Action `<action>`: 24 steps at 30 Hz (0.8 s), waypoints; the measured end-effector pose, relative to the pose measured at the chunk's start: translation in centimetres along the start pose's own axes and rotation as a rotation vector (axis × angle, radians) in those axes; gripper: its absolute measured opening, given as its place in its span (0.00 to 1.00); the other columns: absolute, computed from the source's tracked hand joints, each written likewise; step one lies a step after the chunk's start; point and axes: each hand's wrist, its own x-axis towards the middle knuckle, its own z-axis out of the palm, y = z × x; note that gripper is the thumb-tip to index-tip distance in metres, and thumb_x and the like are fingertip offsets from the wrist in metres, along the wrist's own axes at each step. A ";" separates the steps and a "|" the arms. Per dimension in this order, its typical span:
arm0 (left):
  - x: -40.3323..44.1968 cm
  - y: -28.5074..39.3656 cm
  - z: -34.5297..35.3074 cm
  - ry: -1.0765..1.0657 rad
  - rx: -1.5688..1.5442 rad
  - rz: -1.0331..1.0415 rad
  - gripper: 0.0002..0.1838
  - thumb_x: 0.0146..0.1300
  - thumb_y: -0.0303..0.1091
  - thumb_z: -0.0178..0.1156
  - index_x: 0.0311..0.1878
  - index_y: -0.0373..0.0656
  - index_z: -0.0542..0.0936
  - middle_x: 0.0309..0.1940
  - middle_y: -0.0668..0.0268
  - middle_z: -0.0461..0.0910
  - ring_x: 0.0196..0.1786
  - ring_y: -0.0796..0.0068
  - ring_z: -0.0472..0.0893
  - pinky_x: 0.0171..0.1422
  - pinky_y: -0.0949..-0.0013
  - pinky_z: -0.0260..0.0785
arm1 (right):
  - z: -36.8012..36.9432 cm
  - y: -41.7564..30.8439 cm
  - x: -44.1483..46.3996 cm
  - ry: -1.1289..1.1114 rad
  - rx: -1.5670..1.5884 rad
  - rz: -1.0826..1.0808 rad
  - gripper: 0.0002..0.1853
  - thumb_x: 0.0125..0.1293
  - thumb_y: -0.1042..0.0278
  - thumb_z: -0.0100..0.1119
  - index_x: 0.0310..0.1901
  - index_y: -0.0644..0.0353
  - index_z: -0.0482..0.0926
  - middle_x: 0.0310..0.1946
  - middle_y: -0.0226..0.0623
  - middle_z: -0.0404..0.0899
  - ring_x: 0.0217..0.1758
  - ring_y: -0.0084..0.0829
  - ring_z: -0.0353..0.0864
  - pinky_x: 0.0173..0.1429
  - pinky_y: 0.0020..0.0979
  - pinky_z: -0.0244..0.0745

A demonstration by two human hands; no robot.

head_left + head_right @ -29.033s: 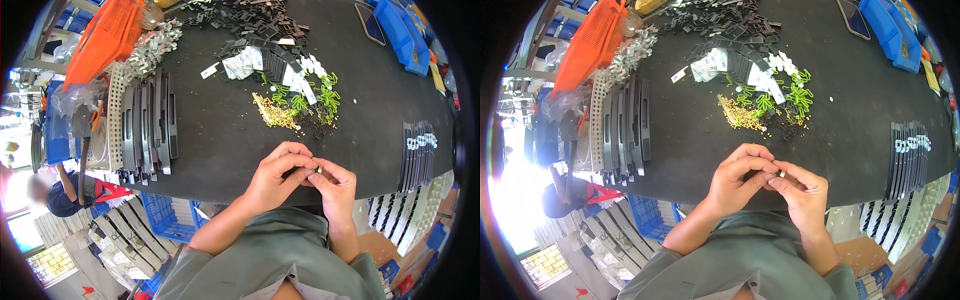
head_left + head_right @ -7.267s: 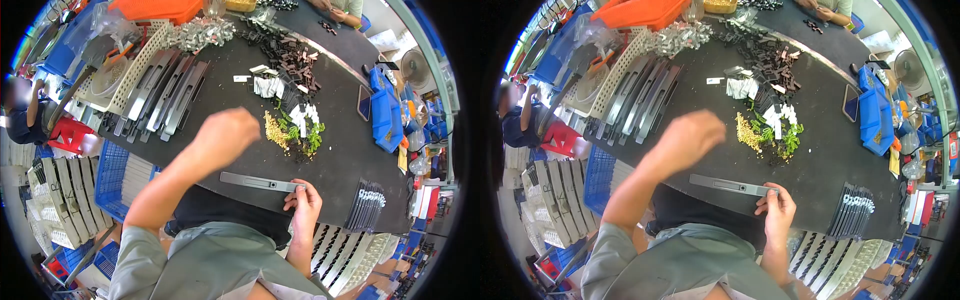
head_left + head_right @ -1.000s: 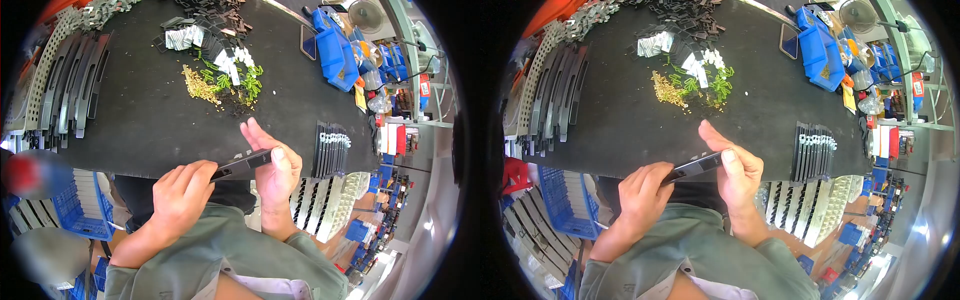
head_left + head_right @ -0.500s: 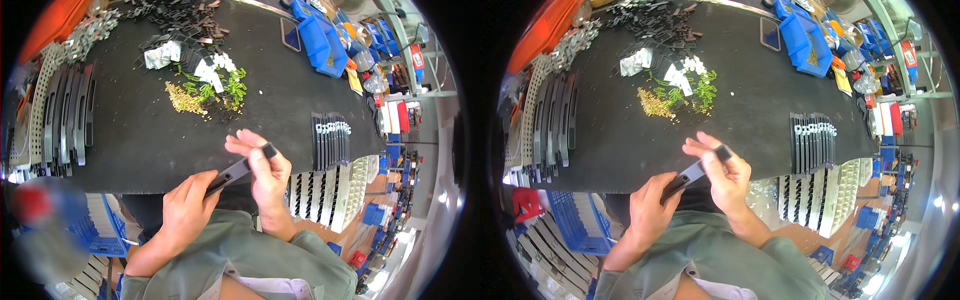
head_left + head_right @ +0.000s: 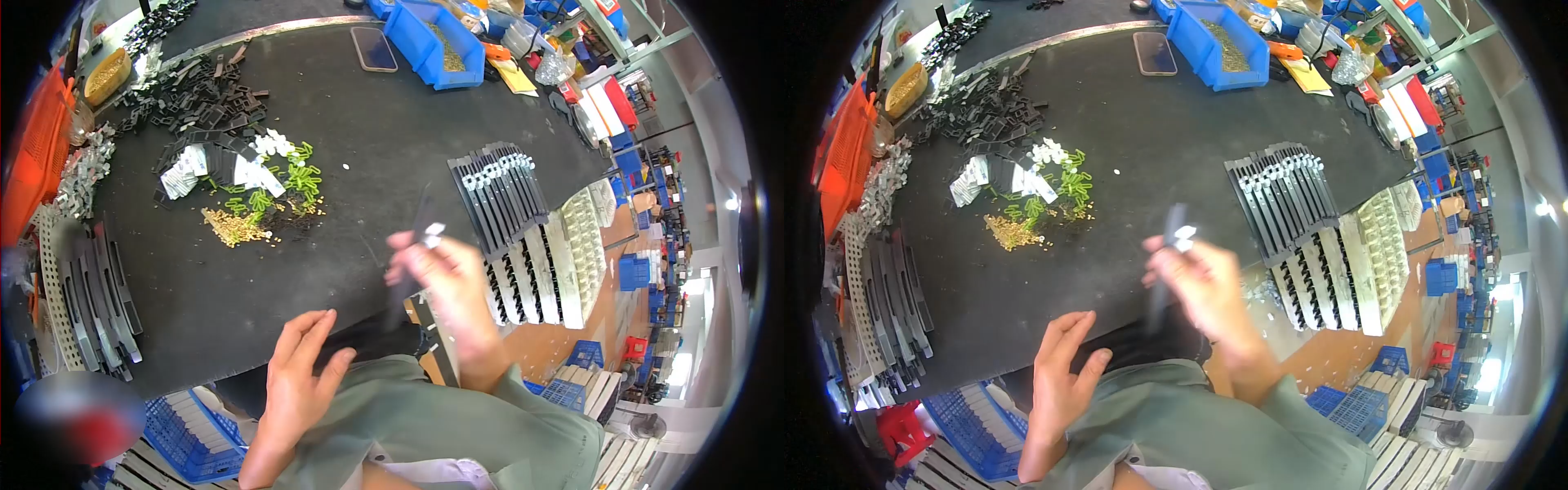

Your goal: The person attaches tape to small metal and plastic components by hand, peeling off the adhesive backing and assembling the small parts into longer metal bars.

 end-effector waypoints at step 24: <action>8.8 -5.1 -17.1 0.480 0.571 -0.086 0.12 0.69 0.31 0.64 0.53 0.38 0.85 0.48 0.54 0.86 0.47 0.55 0.86 0.53 0.60 0.78 | -4.4 5.0 4.7 -0.026 -1.381 -0.690 0.33 0.70 0.61 0.63 0.74 0.64 0.69 0.78 0.52 0.61 0.81 0.54 0.59 0.83 0.53 0.51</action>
